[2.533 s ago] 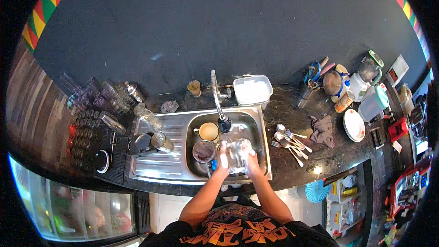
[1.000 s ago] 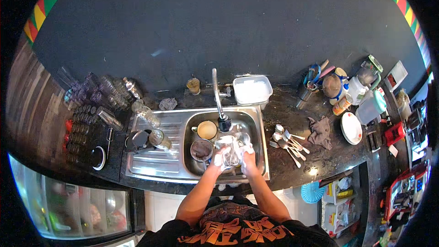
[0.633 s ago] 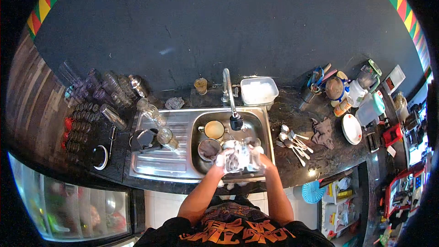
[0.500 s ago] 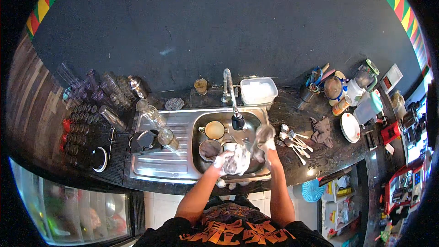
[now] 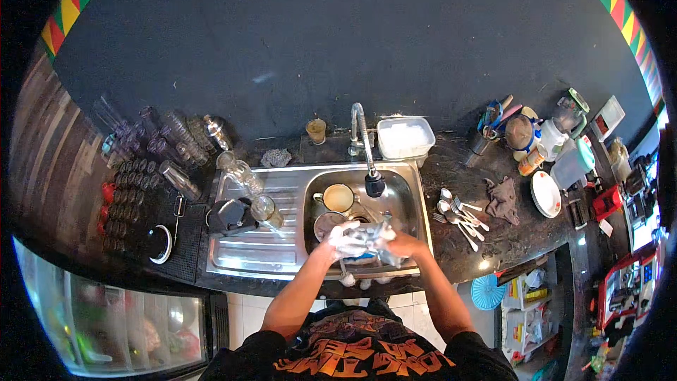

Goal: Washing and rinsing glassware in a bar service sink.

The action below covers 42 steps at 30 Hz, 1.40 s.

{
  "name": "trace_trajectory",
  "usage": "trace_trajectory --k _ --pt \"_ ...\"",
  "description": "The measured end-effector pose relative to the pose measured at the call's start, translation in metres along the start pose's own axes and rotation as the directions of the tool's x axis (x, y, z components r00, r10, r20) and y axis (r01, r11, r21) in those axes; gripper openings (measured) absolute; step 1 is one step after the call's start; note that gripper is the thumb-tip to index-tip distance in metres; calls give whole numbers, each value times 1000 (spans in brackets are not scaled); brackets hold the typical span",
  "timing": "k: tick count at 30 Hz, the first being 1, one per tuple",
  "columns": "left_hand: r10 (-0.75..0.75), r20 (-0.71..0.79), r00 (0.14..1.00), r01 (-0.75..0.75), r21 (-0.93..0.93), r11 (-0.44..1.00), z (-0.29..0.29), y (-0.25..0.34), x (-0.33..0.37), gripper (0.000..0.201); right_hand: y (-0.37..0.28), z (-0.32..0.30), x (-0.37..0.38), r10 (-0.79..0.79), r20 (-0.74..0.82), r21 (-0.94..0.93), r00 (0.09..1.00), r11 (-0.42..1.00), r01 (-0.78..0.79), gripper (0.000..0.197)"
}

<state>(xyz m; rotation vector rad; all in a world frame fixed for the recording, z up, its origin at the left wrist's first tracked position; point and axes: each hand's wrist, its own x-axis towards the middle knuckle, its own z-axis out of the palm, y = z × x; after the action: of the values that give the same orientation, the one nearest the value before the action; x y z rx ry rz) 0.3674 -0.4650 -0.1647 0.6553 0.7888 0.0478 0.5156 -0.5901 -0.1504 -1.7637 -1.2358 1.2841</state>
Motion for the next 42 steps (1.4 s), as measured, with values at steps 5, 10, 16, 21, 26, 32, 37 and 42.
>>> trace_trajectory --k 5,10,16,21,26,32,37,42 --pt "107 74 991 -78 -325 942 25 -16 -10 39 50 -3 17 -40 81 -345 996 936 66 27" --pt "401 247 882 -186 -600 778 -4 -36 14 53 0 -1 -1 -210 -29 116 977 970 212 19" --pt "502 325 801 -299 -508 808 0 -47 49 45 54 -9 10 -158 -281 257 947 938 233 17" --pt "125 67 990 -91 -371 924 2 -44 44 28 10 -19 -10 -263 -382 7 886 958 287 31" --pt "172 64 983 -128 -429 894 15 -36 43 29 24 -17 -28 -415 -381 144 826 856 496 55" --pt "289 -9 957 -269 -394 879 30 -55 61 32 47 4 -8 -76 -278 910 958 299 288 28" --pt "52 -240 969 -113 -249 962 61 -32 65 21 38 -6 -4 -329 -376 7 866 934 358 13" --pt "267 12 964 -246 -353 903 28 -47 84 29 25 -3 4 -585 -230 332 778 704 628 24"
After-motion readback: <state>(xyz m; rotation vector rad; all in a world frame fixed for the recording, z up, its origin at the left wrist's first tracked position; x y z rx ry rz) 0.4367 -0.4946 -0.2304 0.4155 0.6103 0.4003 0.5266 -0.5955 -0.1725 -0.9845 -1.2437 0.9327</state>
